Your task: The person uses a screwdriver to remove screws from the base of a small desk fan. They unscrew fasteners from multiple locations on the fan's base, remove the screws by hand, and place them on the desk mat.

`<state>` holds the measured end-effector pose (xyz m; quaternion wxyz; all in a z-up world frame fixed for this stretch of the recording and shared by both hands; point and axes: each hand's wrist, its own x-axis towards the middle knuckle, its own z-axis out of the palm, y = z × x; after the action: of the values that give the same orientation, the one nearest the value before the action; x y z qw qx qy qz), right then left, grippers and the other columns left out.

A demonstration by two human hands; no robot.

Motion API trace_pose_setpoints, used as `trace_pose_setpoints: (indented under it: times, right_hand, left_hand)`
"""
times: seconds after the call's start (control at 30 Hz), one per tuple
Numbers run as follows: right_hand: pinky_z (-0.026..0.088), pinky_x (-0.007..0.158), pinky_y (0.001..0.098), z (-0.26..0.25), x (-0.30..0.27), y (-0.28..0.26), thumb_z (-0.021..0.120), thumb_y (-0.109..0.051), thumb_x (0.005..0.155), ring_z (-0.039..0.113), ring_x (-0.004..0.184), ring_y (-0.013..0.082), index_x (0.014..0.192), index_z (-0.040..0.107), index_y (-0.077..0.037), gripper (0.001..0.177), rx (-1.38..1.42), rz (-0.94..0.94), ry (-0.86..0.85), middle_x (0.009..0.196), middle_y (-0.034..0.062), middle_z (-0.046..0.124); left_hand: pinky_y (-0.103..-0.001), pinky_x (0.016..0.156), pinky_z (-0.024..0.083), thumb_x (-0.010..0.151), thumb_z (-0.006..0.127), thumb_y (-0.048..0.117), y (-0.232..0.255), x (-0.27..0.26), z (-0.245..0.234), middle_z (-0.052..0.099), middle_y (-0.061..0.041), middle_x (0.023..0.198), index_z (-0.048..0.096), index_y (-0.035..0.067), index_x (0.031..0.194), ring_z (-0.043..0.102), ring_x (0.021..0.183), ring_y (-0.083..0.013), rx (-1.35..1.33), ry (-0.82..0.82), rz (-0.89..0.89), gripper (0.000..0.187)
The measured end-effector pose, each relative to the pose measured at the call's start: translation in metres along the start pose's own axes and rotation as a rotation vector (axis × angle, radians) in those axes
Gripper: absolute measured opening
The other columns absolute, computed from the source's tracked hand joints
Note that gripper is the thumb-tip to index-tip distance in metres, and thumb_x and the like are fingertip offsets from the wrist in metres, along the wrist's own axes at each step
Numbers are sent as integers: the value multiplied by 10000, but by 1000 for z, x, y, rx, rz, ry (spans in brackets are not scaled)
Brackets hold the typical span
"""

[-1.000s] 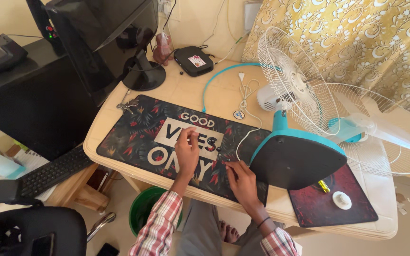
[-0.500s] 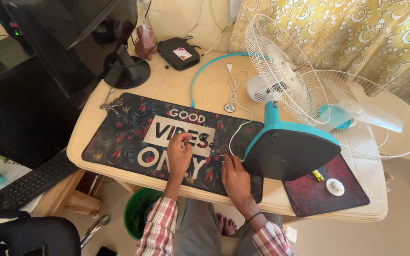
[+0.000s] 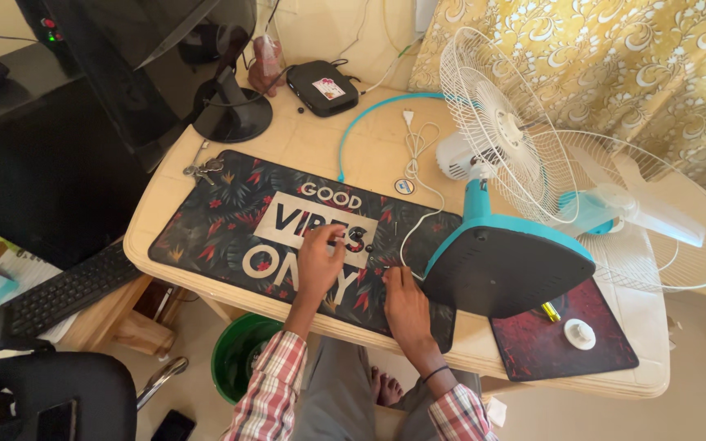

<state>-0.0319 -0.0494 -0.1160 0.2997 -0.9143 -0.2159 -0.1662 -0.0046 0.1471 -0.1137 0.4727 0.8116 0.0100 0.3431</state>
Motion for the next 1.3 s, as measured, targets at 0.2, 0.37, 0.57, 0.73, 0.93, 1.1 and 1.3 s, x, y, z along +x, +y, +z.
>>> trace_pose_setpoints:
  times: [0.2, 0.37, 0.57, 0.73, 0.93, 1.1, 1.3]
  right_hand:
    - [544, 673, 470, -13, -1, -7, 627, -73, 971, 691, 846, 398, 1070, 607, -16, 116, 175, -51, 61, 975, 181, 675]
    - [541, 690, 429, -20, 0, -11, 677, -54, 934, 697, 820, 366, 1007, 673, -15, 83, 254, -88, 61, 956, 156, 690]
    - [546, 654, 347, -21, 1, -10, 728, -22, 886, 719, 766, 268, 1021, 720, 6, 138, 374, -50, 61, 962, 127, 719]
    - [543, 619, 303, -20, 1, -7, 718, -1, 887, 725, 718, 204, 1035, 725, 10, 149, 421, -34, 71, 966, 121, 744]
    - [522, 564, 294, -19, -1, -6, 712, 10, 895, 681, 612, 154, 1018, 732, 6, 125, 441, 69, 71, 861, 111, 741]
    - [548, 574, 268, -19, -3, -6, 698, 8, 911, 736, 660, 130, 1047, 720, 5, 138, 516, 91, 79, 887, 106, 764]
    - [620, 650, 253, -16, -4, -2, 672, 12, 932, 785, 783, 137, 1099, 713, 27, 173, 612, 97, 83, 969, 109, 785]
  left_hand:
    - [-431, 958, 477, 887, 729, 131, 15, -7, 3, 676, -74, 1132, 717, 64, 1166, 596, 1125, -280, 303, -252, 351, 287]
    - [-415, 951, 431, 919, 708, 185, 24, -6, 5, 633, -46, 1218, 723, 81, 1190, 545, 1175, -250, 456, -299, 384, 291]
    - [-422, 922, 403, 914, 702, 210, 25, -4, 5, 625, -59, 1238, 750, 115, 1118, 530, 1166, -255, 463, -314, 351, 230]
    - [-416, 934, 407, 908, 718, 190, 19, -6, 7, 653, -23, 1186, 737, 113, 1067, 545, 1167, -235, 425, -331, 312, 178]
    - [-425, 933, 410, 847, 767, 152, 12, -4, 8, 721, -14, 1040, 719, 102, 1043, 584, 1141, -251, 332, -280, 363, 207]
    - [-434, 916, 457, 797, 831, 102, 7, 0, 4, 745, -52, 949, 766, 89, 974, 634, 1037, -281, 108, -146, 207, 189]
    - [-276, 759, 554, 843, 837, 107, -3, -1, 2, 777, -44, 968, 762, 32, 1036, 698, 873, -111, -359, -85, -100, 221]
